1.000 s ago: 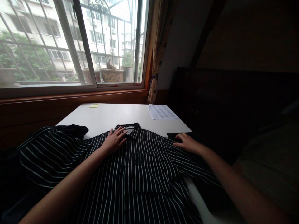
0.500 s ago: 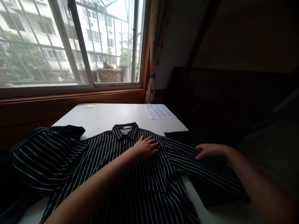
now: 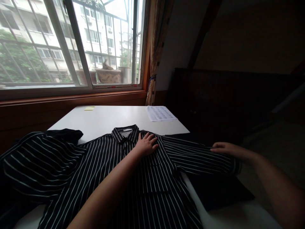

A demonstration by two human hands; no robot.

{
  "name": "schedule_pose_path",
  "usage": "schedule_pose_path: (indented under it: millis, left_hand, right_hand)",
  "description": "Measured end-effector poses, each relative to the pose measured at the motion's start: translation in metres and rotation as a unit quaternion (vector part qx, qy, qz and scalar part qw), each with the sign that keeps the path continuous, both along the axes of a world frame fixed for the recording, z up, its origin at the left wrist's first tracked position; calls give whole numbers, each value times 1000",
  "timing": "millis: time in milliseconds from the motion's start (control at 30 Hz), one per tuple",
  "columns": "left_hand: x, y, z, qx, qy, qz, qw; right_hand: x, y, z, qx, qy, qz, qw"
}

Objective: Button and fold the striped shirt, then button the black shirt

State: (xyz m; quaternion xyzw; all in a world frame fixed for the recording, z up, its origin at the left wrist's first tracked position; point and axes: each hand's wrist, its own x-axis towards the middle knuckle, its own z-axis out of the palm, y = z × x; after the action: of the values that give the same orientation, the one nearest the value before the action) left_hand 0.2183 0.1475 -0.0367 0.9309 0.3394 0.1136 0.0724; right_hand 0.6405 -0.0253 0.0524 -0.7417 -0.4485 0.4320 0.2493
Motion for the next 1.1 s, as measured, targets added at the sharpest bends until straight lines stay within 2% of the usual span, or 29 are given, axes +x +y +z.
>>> schedule_pose_path:
  millis: [67, 167, 233, 333, 433, 533, 667, 800, 900, 1000, 1100]
  left_hand:
    - [1, 1, 0, 2, -3, 7, 1000]
    - [3, 3, 0, 1, -3, 14, 1000]
    - [4, 4, 0, -1, -2, 15, 1000]
    - [7, 0, 2, 2, -8, 15, 1000]
    - [9, -15, 8, 10, -15, -1, 1000]
    - [7, -42, 18, 25, -30, -66, 997]
    - [-8, -89, 27, 16, -49, -205, 977]
    - [-42, -125, 32, -37, -33, -242, 969]
    - [-78, -142, 38, -57, -24, -253, 966]
    - [-118, -156, 46, -74, 2, -249, 966]
    - [-156, -170, 53, -79, 41, -237, 967]
  right_hand:
    - [7, -2, -5, -16, -32, 15, 999]
    - [16, 0, -11, 47, -162, -2, 986]
    - [19, 6, -14, 99, -247, -37, 963]
    - [18, 16, -14, 148, -309, -71, 937]
    - [10, 26, -14, 186, -401, -42, 896]
    - [0, 34, -17, 197, -481, -15, 854]
    - [-20, 41, -25, 190, -516, -18, 835]
    - [-64, 44, -35, 201, -521, 21, 829]
    - [-119, 35, -37, 262, -468, 107, 837]
    - [-184, 9, -31, 305, -372, 204, 852]
    - [-241, -29, -19, 284, -280, 308, 864]
